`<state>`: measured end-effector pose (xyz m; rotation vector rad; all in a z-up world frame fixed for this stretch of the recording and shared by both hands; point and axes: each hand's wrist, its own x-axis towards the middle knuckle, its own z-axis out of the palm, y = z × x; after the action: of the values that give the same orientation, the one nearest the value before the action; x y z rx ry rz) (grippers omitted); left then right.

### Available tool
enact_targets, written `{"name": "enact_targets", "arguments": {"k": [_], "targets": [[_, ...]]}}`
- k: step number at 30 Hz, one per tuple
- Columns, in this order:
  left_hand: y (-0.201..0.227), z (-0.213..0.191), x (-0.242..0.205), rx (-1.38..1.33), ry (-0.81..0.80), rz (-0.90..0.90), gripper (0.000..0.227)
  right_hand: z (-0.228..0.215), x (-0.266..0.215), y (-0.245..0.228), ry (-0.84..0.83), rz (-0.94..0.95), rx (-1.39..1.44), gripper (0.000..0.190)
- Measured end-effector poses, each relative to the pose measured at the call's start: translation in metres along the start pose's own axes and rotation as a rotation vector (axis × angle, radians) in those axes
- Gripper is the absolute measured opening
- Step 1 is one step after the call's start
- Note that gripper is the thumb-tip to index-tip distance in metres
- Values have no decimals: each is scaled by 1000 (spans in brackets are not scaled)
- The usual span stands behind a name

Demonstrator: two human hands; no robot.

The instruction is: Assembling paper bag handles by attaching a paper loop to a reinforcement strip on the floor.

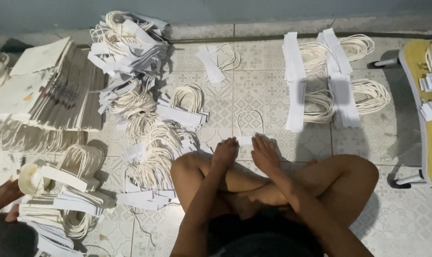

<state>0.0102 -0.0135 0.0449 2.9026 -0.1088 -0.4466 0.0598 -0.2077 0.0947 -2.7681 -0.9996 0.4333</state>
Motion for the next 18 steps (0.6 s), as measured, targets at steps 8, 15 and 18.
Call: {"name": "enact_targets", "arguments": {"k": [8,15,18], "targets": [[-8,15,4,49,33,9,42,40,34,-31,144,-186,38,54],[3,3,-1,102,-13,-32,40,59,37,-31,-4,-70,-29,68],[-2,15,5,143,-18,-36,42,81,45,-22,89,-94,-26,72]]}}
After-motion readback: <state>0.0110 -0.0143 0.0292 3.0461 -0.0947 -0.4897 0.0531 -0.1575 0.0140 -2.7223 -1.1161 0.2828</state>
